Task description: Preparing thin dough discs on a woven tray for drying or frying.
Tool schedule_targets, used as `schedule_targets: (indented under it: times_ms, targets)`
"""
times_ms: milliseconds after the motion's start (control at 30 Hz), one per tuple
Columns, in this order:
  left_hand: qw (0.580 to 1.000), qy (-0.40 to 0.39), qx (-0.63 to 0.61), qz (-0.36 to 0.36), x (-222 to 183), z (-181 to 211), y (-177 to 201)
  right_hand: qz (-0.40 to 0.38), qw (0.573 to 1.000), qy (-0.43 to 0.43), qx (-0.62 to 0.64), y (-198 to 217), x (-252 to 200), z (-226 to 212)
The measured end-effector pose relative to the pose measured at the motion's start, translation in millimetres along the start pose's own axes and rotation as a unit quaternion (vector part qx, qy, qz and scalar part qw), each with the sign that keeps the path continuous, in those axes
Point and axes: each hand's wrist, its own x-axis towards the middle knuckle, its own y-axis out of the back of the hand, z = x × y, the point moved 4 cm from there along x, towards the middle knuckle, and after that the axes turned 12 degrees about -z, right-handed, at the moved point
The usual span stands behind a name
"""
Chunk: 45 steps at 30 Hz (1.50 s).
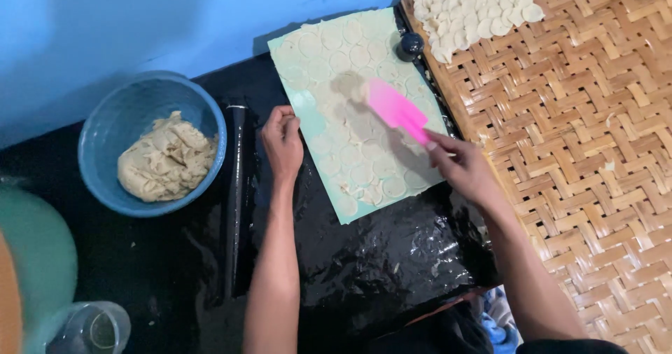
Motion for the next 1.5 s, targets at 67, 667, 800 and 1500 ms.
schedule_targets:
  times_ms: [67,667,800,1500]
  targets:
    - [0.999,0.003,-0.032,-0.012,-0.7,-3.7,-0.9,0.063,0.998,0.013,-0.010,29.0,-3.8,17.9]
    - [0.999,0.035,0.021,-0.021,-1.3,-1.5,-1.1,0.287,0.917,-0.027,-0.276,98.2,-4.7,6.5]
    - [0.999,0.031,0.009,-0.021,-0.9,4.0,-1.1,0.304,0.862,-0.002,-0.406,83.8,-13.3,-20.1]
    - [1.000,-0.002,-0.020,0.005,0.5,7.3,-12.2,0.118,0.953,0.087,-0.266,-55.2,-38.5,-72.6]
